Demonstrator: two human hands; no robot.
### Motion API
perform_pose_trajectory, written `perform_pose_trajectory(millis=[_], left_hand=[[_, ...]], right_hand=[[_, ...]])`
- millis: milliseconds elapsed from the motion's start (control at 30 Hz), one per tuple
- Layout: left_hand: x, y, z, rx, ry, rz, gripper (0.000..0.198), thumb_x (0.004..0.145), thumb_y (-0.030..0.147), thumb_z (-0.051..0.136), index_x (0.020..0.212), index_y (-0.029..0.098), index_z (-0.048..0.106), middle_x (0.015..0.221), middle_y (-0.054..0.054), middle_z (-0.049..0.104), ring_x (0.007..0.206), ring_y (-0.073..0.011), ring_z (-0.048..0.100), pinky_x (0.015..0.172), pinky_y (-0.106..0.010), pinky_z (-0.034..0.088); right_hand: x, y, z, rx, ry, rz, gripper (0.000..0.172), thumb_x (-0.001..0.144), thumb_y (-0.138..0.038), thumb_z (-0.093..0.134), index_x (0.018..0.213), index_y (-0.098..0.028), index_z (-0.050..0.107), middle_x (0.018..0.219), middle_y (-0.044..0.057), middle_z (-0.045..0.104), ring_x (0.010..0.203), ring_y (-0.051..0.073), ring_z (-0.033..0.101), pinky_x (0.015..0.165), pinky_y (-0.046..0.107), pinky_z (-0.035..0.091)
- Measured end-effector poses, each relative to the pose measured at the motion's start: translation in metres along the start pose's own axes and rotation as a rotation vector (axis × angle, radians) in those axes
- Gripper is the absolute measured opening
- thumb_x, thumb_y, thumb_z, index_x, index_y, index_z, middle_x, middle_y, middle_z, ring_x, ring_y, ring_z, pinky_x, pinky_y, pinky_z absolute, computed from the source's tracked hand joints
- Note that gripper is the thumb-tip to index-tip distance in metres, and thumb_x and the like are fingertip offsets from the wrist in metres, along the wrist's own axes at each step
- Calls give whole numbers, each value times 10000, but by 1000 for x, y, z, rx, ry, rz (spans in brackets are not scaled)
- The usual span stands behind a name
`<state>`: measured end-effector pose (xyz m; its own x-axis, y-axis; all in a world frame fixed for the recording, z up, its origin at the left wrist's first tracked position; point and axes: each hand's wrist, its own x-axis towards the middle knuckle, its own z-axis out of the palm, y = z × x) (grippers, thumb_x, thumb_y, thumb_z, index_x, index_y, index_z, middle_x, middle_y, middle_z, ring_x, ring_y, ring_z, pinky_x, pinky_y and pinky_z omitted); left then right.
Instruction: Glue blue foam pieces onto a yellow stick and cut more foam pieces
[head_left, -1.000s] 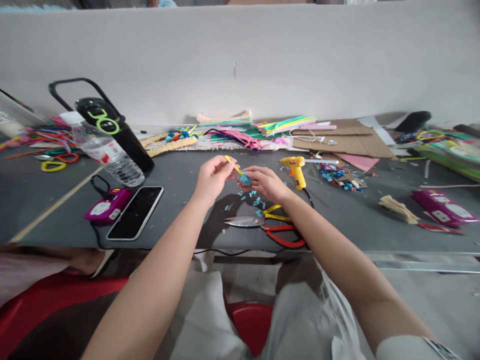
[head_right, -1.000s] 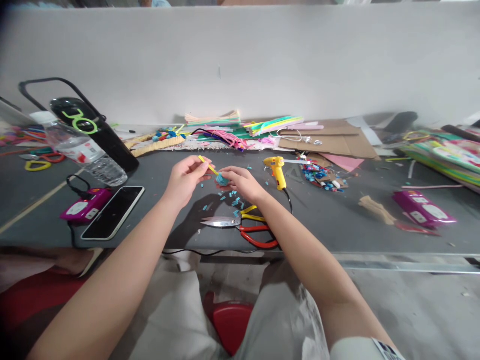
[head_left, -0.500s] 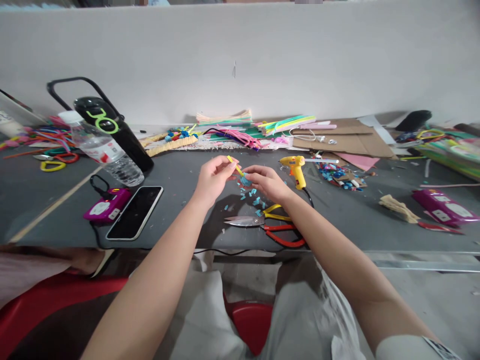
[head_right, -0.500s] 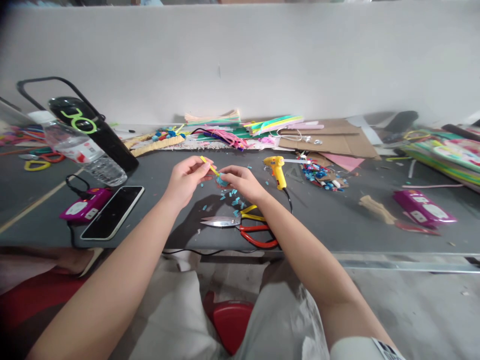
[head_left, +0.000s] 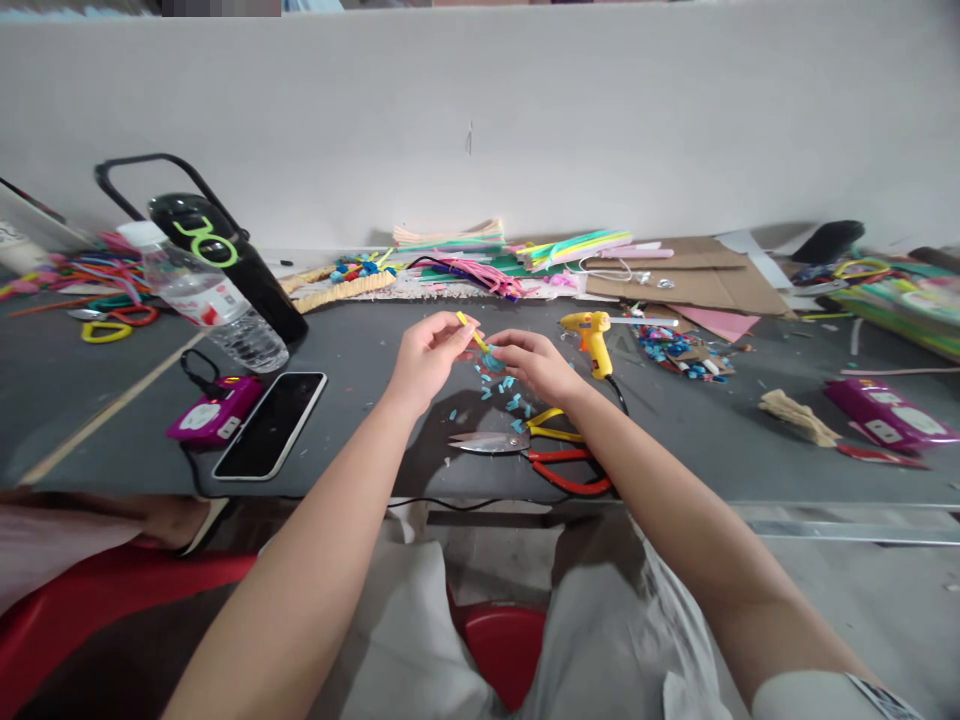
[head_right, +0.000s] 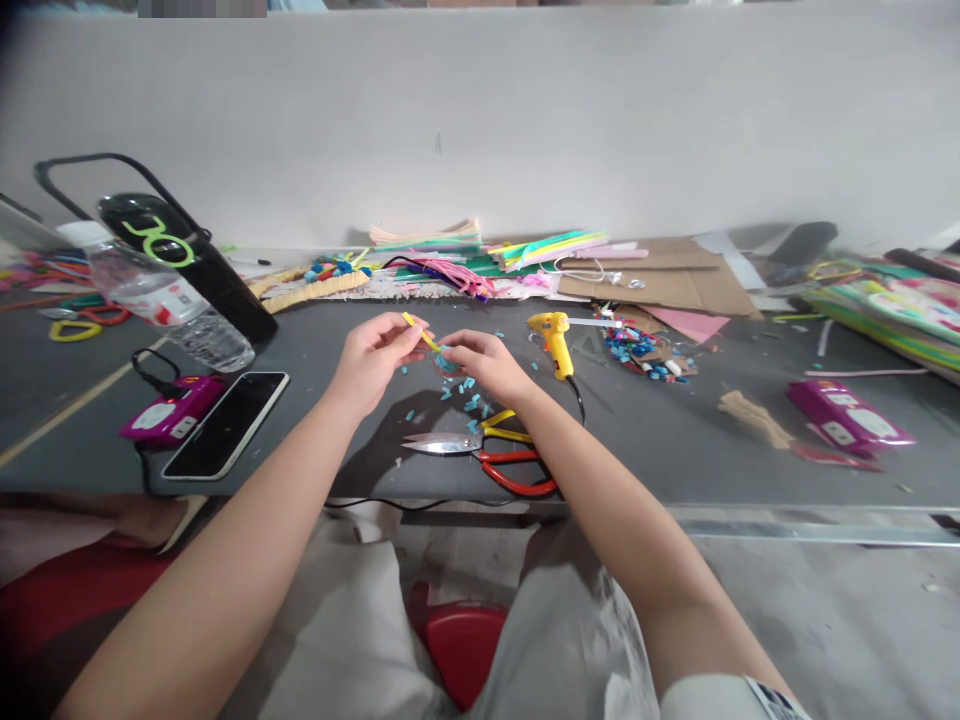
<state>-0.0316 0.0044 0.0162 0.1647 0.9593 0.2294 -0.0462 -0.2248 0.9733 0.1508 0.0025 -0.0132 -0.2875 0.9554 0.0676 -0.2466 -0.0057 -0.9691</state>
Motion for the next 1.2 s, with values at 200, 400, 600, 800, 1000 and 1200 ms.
perform_pose_trajectory(millis=[200, 400, 600, 800, 1000, 1200], left_hand=[[2, -1, -2, -10, 20, -2, 338, 755, 476, 785, 924, 190, 723, 952, -70, 745, 872, -203, 705, 774, -331, 580], [1, 1, -2, -18, 33, -4, 347, 745, 475, 795, 926, 188, 721, 924, -70, 748, 864, -207, 708, 764, -328, 579], [7, -1, -7, -128, 102, -72, 328, 719, 411, 828, 900, 158, 724, 850, -53, 724, 751, -148, 688, 712, -272, 567], [16, -5, -18, -326, 239, -272, 149, 733, 195, 809, 804, 110, 710, 740, -47, 693, 643, -94, 653, 654, -209, 550], [22, -8, -25, -515, 273, -415, 13, 812, 79, 710, 822, 88, 711, 764, -54, 692, 646, -73, 652, 621, -165, 548], [22, -2, -28, -640, 237, -420, 100, 845, 25, 650, 871, 102, 709, 781, -50, 686, 646, -66, 646, 596, -150, 535]], right_hand=[[2, -2, -2, 100, -17, 43, 230, 761, -353, 661, 899, -185, 737, 836, 52, 711, 810, 198, 668, 824, 373, 560], [1, -3, -2, 31, 12, 45, 240, 751, -327, 668, 935, -187, 736, 813, 37, 690, 797, 186, 648, 810, 354, 540], [6, 0, -8, -105, 160, -84, 165, 797, -311, 597, 680, -195, 609, 664, -1, 575, 629, 133, 557, 605, 261, 469], [5, -2, -8, -265, 202, -109, 428, 874, -437, 587, 541, -205, 452, 524, -32, 431, 488, 103, 457, 514, 259, 378], [6, 3, -10, -352, 148, -143, 358, 778, -520, 723, 736, -173, 645, 657, 6, 605, 560, 112, 497, 547, 266, 401], [2, -4, -9, -347, 142, -128, 439, 804, -603, 684, 722, -177, 618, 586, -15, 549, 540, 110, 490, 551, 264, 413]])
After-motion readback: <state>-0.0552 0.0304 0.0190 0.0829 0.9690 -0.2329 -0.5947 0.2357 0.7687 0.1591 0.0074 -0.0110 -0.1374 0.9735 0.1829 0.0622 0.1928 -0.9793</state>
